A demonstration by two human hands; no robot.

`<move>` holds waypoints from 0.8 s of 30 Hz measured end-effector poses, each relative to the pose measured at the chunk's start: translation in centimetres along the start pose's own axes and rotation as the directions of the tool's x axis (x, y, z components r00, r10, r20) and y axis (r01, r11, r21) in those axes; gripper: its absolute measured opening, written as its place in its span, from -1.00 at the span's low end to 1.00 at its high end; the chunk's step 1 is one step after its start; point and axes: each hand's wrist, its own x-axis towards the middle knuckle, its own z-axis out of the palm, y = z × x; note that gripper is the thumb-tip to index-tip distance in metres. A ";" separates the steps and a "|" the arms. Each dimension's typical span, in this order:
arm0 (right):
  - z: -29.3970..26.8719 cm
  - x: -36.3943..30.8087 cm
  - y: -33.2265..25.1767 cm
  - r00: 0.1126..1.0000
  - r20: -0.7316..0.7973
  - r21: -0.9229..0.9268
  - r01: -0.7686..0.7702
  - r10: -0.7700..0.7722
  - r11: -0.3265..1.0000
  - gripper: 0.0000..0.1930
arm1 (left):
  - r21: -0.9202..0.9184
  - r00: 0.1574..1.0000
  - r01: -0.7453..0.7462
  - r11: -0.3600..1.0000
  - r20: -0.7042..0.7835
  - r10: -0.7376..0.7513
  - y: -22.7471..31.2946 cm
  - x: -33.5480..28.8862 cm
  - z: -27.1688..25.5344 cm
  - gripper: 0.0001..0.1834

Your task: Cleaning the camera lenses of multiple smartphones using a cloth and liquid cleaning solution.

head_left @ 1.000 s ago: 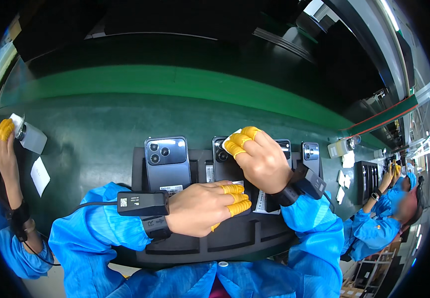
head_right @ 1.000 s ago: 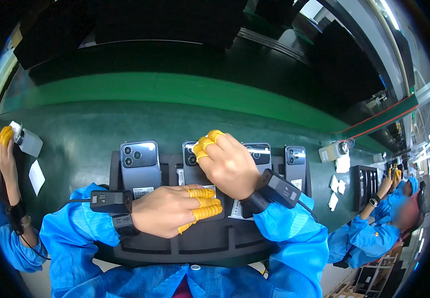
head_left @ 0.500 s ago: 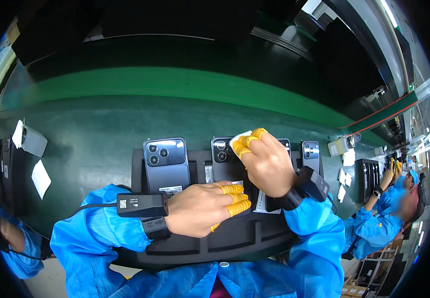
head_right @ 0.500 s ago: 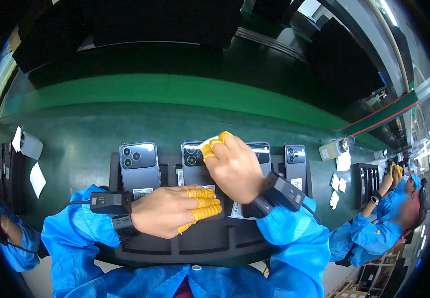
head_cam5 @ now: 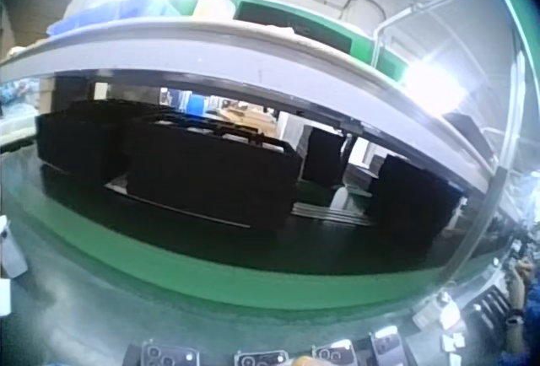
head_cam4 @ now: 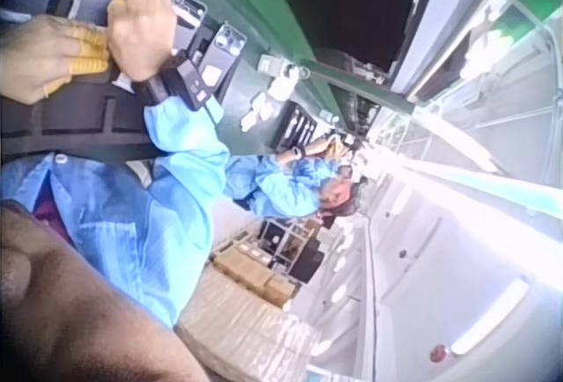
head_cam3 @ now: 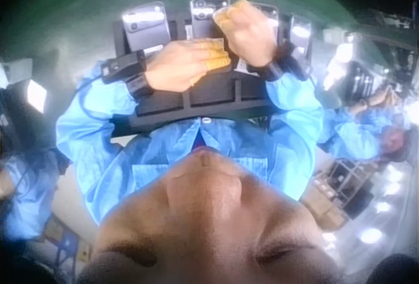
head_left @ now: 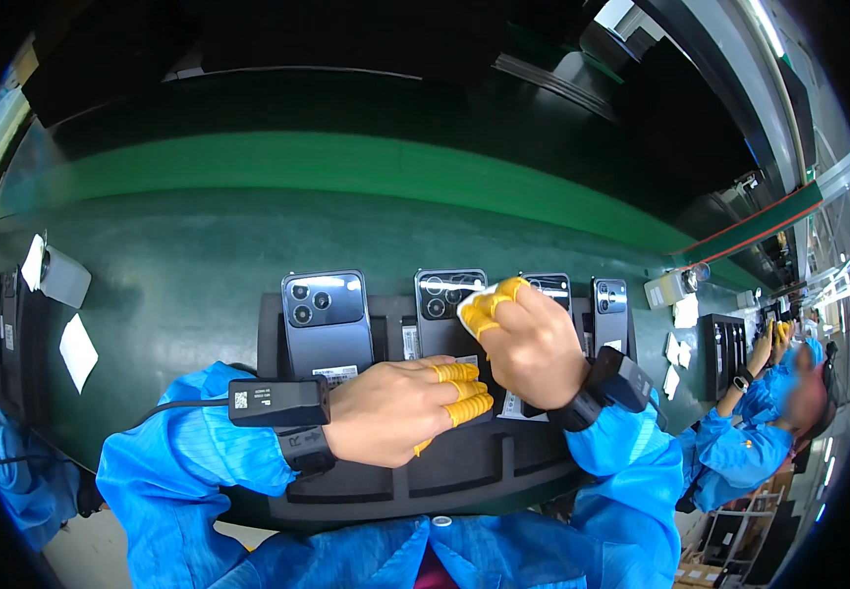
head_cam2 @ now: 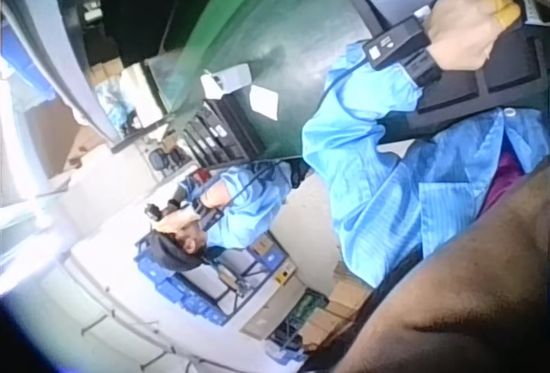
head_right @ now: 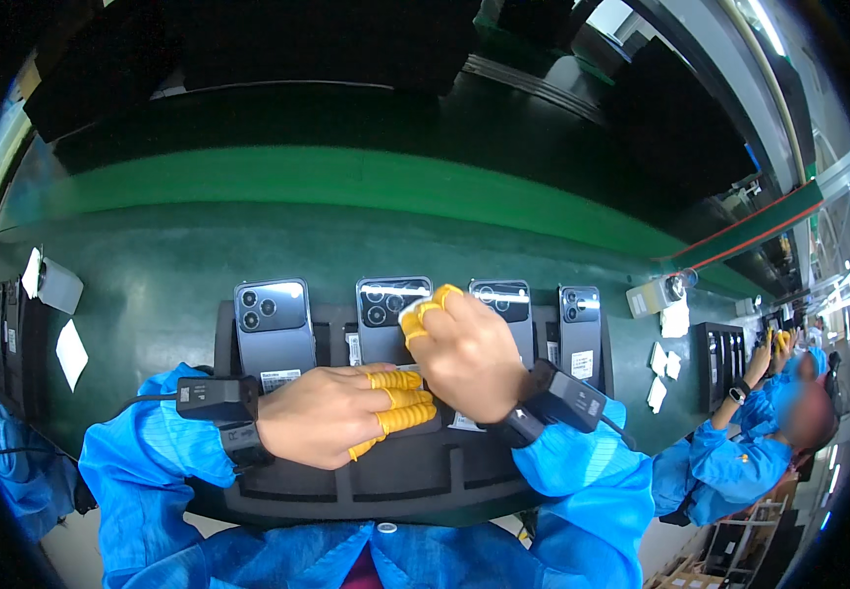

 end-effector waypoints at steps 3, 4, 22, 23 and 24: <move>-1.2 -0.8 -0.4 0.994 0.104 0.109 0.027 -0.039 0.994 -0.78 | 0.016 1.000 -0.004 1.000 -0.008 0.004 0.2 -0.2 -0.2 -0.43; -1.4 -0.7 -0.5 0.997 0.069 0.106 0.017 -0.025 0.994 -0.74 | 0.018 1.000 0.020 1.000 0.014 -0.020 0.2 -0.2 -0.2 -0.44; 1.0 2.0 2.1 0.996 -0.094 0.047 0.000 0.005 0.999 -0.84 | 0.004 0.999 -0.035 0.999 -0.012 0.035 -0.2 0.1 0.2 -0.39; 1.5 2.5 1.8 0.995 -0.098 0.056 0.030 -0.025 0.998 -0.85 | 0.005 0.999 -0.034 0.999 -0.008 0.034 -0.2 0.0 0.2 -0.39; 1.8 2.4 1.7 0.999 -0.047 0.028 0.019 -0.018 0.999 -0.73 | 0.003 0.999 -0.035 0.999 -0.021 0.035 -0.2 0.0 0.1 -0.39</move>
